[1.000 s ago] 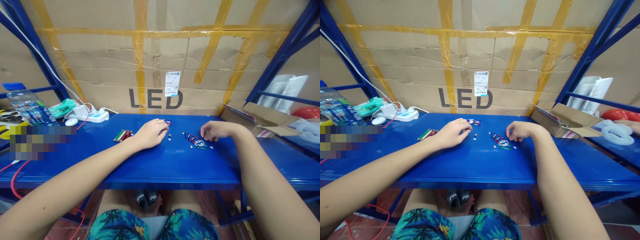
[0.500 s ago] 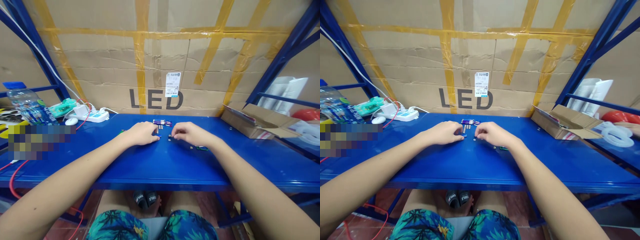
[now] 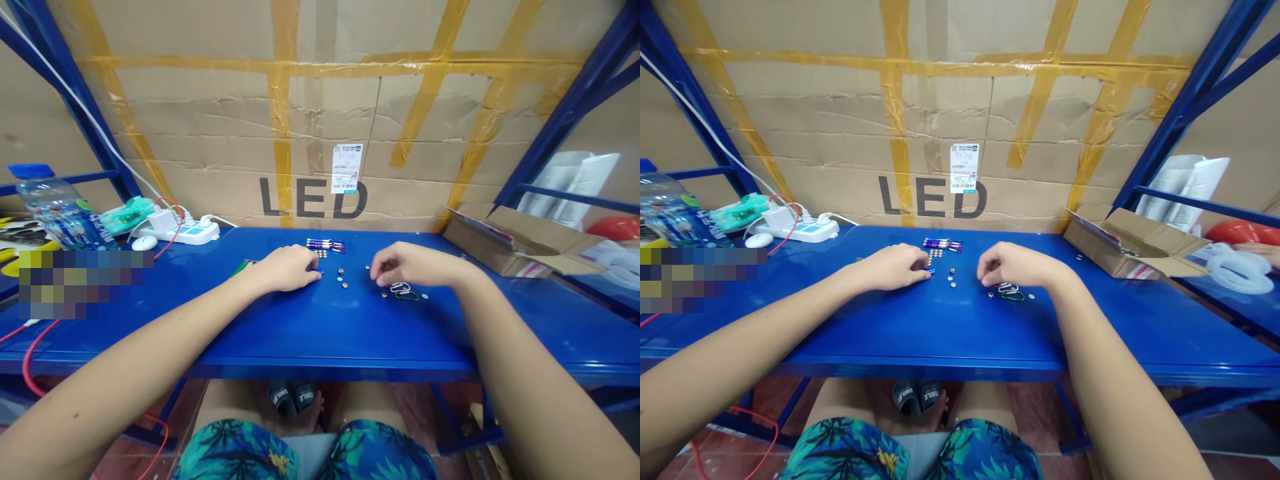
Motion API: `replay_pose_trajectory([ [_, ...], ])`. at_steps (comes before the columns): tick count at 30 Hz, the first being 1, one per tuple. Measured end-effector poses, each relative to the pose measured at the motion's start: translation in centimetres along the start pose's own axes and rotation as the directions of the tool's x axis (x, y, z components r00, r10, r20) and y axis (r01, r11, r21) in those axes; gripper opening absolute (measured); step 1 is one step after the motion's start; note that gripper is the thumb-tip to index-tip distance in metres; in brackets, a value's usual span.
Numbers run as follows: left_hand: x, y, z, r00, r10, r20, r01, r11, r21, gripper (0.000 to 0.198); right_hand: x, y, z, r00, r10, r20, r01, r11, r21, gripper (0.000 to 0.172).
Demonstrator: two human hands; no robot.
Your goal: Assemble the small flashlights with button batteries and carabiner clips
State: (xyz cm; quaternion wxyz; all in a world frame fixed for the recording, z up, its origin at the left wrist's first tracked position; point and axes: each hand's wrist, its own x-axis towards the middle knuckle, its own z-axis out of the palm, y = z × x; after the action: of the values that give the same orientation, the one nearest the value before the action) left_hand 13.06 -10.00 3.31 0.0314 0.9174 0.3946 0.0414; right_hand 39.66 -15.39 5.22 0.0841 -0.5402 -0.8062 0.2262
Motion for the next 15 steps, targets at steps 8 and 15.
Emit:
replay_pose_trajectory([
  [8,0.3,-0.1,0.5,0.999,0.027,-0.037,-0.027,1.000,-0.002,0.033,0.2,-0.2,1.0,0.994,0.037,0.098,-0.024,0.992,-0.128,0.007],
  [15,0.3,0.1,0.5,0.997,0.028,-0.074,-0.029,1.000,-0.007,0.035,1.8,0.4,1.7,0.948,-0.040,-0.314,-0.017,0.984,-0.176,0.016],
])
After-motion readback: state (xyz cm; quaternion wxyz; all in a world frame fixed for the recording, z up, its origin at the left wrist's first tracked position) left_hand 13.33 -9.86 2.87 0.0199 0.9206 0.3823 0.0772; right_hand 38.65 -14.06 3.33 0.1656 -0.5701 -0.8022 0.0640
